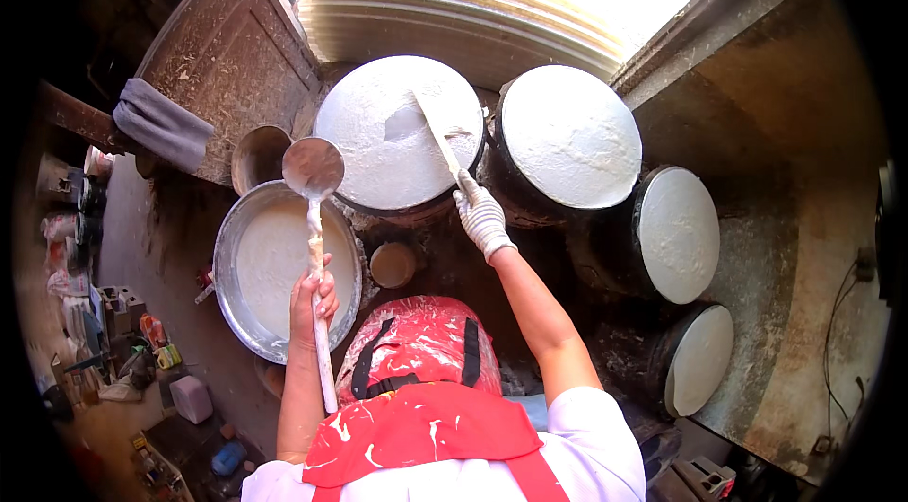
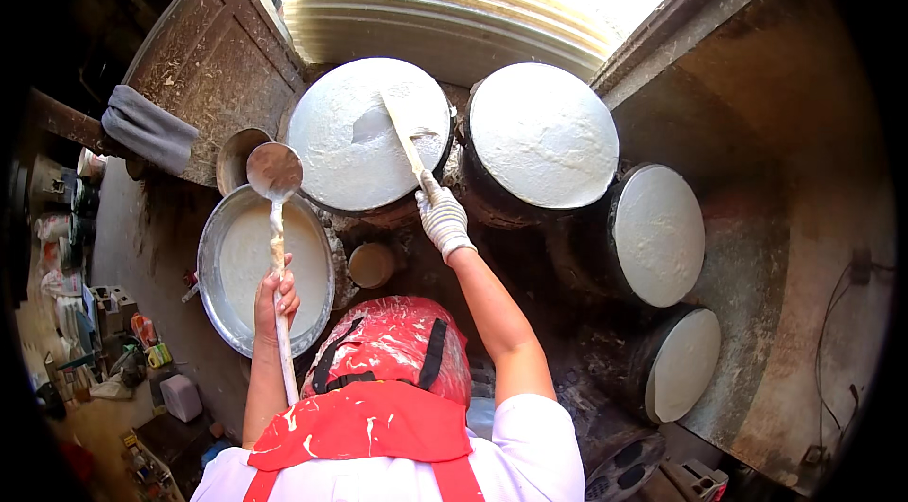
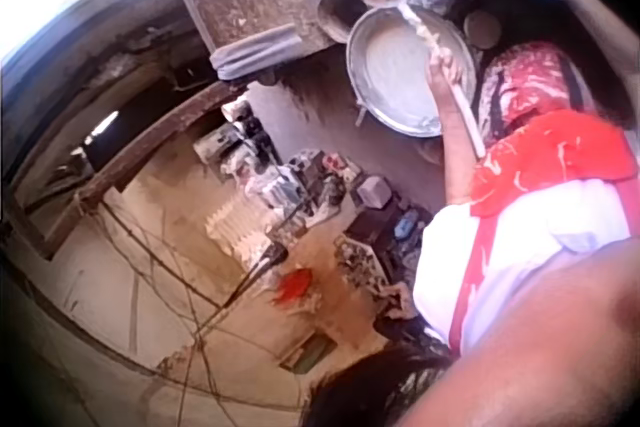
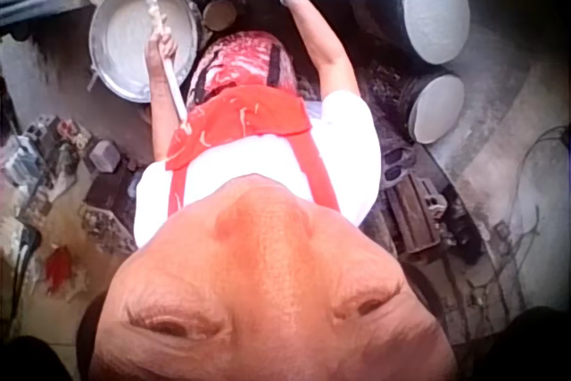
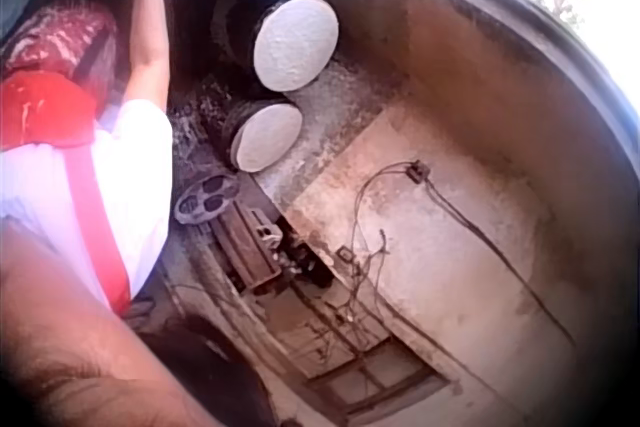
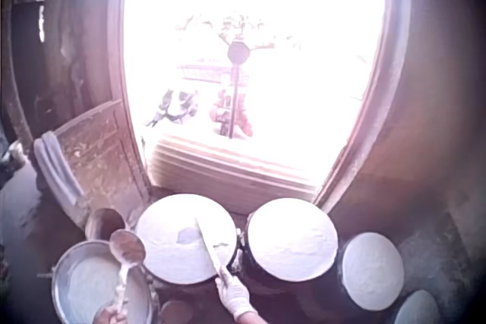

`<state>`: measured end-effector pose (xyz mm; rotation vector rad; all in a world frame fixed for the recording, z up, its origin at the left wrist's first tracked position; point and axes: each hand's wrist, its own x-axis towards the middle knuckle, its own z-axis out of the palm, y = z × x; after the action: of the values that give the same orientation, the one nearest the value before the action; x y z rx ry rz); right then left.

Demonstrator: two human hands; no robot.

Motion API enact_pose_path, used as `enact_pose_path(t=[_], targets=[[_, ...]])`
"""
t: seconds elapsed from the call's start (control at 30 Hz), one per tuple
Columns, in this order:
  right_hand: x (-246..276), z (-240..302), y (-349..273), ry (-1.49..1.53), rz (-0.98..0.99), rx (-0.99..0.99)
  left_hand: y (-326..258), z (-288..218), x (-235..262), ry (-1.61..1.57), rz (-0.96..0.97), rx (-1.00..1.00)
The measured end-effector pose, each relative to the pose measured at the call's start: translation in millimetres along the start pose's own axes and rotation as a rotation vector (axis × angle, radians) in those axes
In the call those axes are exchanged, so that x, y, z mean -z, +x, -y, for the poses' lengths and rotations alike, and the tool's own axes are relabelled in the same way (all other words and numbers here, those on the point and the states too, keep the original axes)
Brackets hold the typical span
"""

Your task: The person pours liquid batter onto circular heated plates using a ladle and spreads it into thin layers with a wooden stick. They peel the cooked sheets off the plates by hand and place them onto a stack.

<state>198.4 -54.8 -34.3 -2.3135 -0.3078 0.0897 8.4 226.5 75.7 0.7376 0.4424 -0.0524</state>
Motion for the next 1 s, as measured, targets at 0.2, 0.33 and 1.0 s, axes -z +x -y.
enact_pose_path(t=[0.2,0.33,1.0], targets=[[-16,0,-28,0.066,-0.158,-0.359,2,-5,1,0.012,0.022,0.025],[-60,10,-10,0.356,-0.058,-0.181,3,-8,1,0.029,0.011,0.053],[-67,-8,-59,0.328,-0.345,-0.133,11,-8,2,0.039,-0.034,0.045]])
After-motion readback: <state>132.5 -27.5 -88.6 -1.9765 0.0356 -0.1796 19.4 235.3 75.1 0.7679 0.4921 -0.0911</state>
